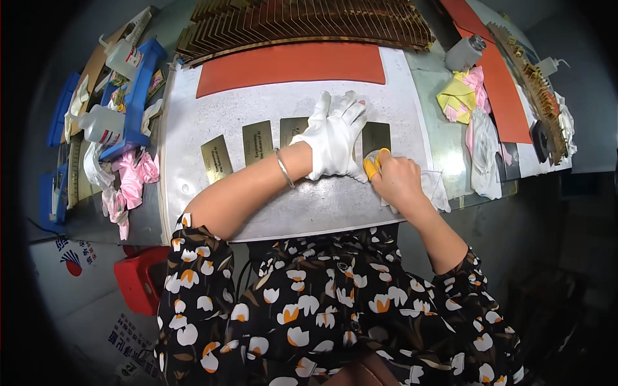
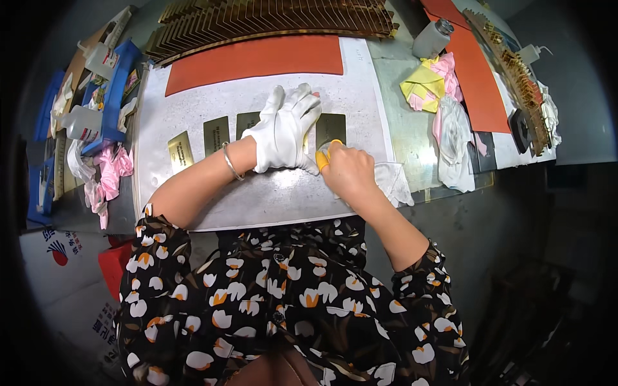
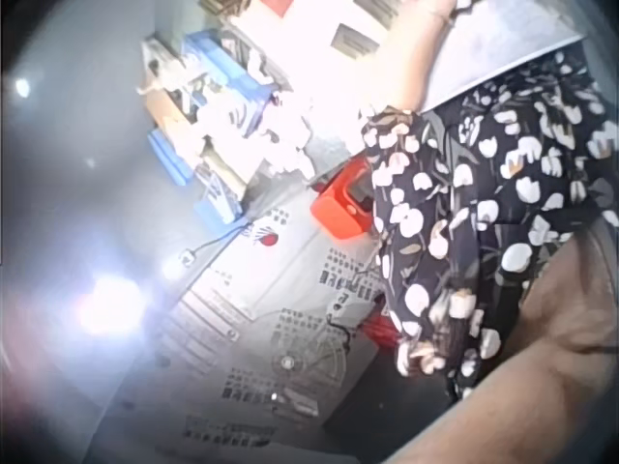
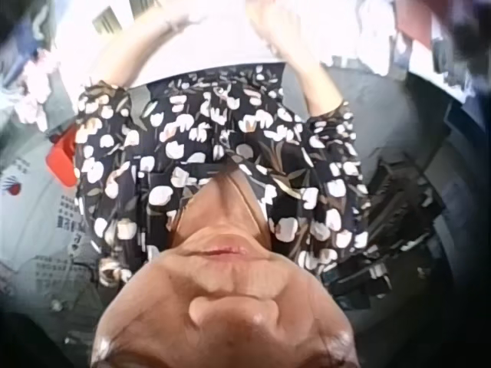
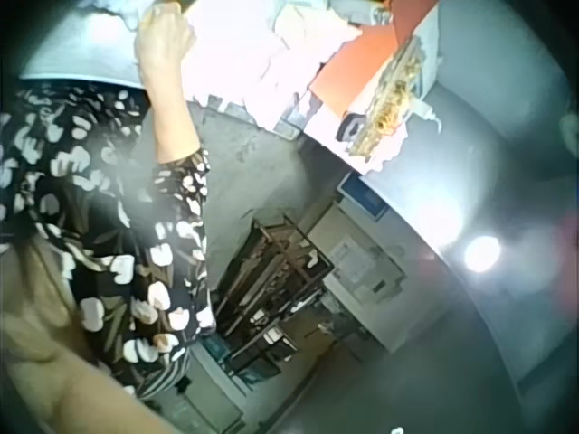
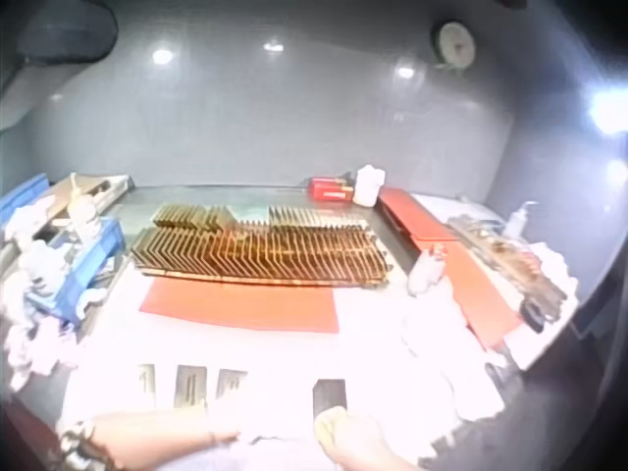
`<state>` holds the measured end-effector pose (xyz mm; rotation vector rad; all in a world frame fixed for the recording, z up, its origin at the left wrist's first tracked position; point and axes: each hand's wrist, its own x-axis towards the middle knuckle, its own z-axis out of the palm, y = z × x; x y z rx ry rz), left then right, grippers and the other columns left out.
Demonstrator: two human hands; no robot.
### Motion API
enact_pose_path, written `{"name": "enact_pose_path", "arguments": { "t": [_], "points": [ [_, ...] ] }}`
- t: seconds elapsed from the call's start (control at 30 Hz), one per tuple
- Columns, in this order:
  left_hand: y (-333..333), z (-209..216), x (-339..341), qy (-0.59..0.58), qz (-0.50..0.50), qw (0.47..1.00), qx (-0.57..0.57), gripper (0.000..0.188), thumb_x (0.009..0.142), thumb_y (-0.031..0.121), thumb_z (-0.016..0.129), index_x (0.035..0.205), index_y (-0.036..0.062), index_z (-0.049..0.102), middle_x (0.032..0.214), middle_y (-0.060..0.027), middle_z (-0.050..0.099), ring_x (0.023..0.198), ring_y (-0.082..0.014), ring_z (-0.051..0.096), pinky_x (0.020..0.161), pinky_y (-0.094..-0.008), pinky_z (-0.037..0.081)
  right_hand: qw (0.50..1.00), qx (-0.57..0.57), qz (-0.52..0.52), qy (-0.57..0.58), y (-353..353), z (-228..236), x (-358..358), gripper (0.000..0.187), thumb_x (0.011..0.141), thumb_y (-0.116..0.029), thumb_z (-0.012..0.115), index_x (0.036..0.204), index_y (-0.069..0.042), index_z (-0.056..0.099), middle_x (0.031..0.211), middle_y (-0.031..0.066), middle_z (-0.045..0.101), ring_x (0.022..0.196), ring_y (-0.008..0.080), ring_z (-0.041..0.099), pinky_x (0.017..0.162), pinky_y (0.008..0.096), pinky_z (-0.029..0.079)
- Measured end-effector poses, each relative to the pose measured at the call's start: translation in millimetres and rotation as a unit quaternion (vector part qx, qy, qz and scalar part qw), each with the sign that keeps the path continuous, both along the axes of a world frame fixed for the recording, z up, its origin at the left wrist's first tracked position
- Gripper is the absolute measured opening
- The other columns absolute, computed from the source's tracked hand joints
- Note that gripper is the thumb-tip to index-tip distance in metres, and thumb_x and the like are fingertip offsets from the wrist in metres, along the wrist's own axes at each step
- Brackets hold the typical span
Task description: The person wipes rectangular metal plates with a yellow cloth, then places them into a stack on a red mat. They repeat this process, occasionally picking up a bottle to apply liquid to the cloth before continuing to wipe and stack the plates.
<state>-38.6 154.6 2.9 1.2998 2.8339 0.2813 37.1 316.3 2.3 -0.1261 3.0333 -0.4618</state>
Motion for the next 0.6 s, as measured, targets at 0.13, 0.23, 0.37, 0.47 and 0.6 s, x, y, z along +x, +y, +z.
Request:
{"name": "enact_pose_path", "arguments": {
  "t": [0.13,0.23,0.37,0.47,0.6],
  "points": [
    [-14,-3,-2,-0.017,0.027,0.999,0.039,0.11,0.048,0.067,0.072,0.129,-0.0017,0.042,0.138,-0.0211,0.033,0.135,-0.0368,0.021,0.106,-0.0607,0.013,1.0,-0.012,0.017,-0.009,0,4,14,0.027,0.08,-0.026,0.06,0.076,0.001,0.057,0.062,0.0217,0.061,0.061,0.039,0.062,0.059,0.0491,0.048],
    [-44,7,1,-0.022,0.089,0.994,0.06,0.105,0.049,0.062,0.075,0.128,0.0005,0.043,0.138,-0.0227,0.033,0.135,-0.037,0.022,0.107,-0.0589,0.013,0.997,-0.009,0.057,-0.045,5,8,21,0.028,0.081,-0.028,0.059,0.078,0.0,0.057,0.062,0.0213,0.06,0.061,0.0391,0.061,0.059,0.0492,0.047],
    [-69,5,19,-0.002,0.125,0.991,0.047,0.099,0.054,0.06,0.073,0.127,0.0002,0.045,0.138,-0.0209,0.034,0.134,-0.0372,0.023,0.106,-0.0593,0.013,0.994,-0.008,0.108,-0.007,-10,33,-2,0.029,0.082,-0.033,0.059,0.083,-0.004,0.056,0.061,0.0202,0.06,0.06,0.0396,0.059,0.058,0.0477,0.046],
    [-67,-1,23,0.017,0.141,0.988,0.063,0.095,0.057,0.059,0.072,0.126,-0.0004,0.046,0.138,-0.02,0.035,0.133,-0.0374,0.024,0.106,-0.0597,0.014,0.994,-0.018,0.105,0.028,-28,25,-53,0.028,0.08,-0.029,0.061,0.082,-0.002,0.056,0.063,0.0202,0.06,0.062,0.0384,0.06,0.058,0.0467,0.046],
    [-61,-6,23,0.022,0.169,0.985,0.041,0.093,0.061,0.058,0.069,0.129,-0.0006,0.043,0.138,-0.0187,0.034,0.133,-0.0362,0.023,0.105,-0.0602,0.014,0.995,-0.019,0.089,0.045,-50,0,-96,0.026,0.078,-0.024,0.062,0.081,0.001,0.055,0.066,0.0215,0.061,0.065,0.0382,0.061,0.061,0.0454,0.047]
  ]
}}
